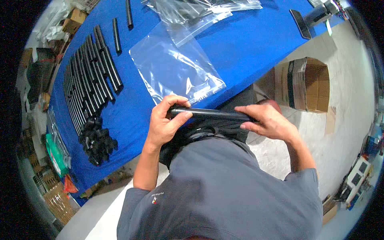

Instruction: Insert plastic or rubber tubes and end caps into a plastic bag and seal it.

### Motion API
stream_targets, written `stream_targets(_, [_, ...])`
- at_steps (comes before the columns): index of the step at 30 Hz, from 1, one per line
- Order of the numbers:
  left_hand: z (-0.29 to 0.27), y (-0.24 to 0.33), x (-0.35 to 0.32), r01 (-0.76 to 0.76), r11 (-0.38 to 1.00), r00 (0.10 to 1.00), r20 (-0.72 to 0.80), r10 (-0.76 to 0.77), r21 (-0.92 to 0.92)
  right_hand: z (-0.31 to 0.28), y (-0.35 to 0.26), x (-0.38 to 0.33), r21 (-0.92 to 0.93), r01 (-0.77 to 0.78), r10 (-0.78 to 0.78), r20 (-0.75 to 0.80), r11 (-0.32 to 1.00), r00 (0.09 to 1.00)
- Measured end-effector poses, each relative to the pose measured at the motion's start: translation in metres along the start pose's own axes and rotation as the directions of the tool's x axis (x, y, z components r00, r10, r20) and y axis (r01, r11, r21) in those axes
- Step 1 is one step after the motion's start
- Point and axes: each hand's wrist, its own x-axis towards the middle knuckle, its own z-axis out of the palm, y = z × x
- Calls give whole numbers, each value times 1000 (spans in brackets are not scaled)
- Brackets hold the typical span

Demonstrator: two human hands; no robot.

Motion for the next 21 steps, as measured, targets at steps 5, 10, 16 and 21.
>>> stream_targets(5, [-8, -7, 9, -203, 894, 962, -88, 258, 399, 7, 50, -43, 504, -229, 223, 73, 833, 972])
stream_targets(10, [-9, -46, 6, -324, 552, 943, 214, 256, 768, 5, 61, -51, 464, -343, 307, 154, 817, 939])
stream_targets(16, [-1, -51, 11, -157, 793, 979, -13, 204, 588, 15, 65, -41, 473, -312, 269, 158, 824, 950])
stream_targets(21, [13, -45, 8, -197, 775, 967, -12, 255, 601, 18, 59, -32, 501, -351, 326, 139, 791, 935])
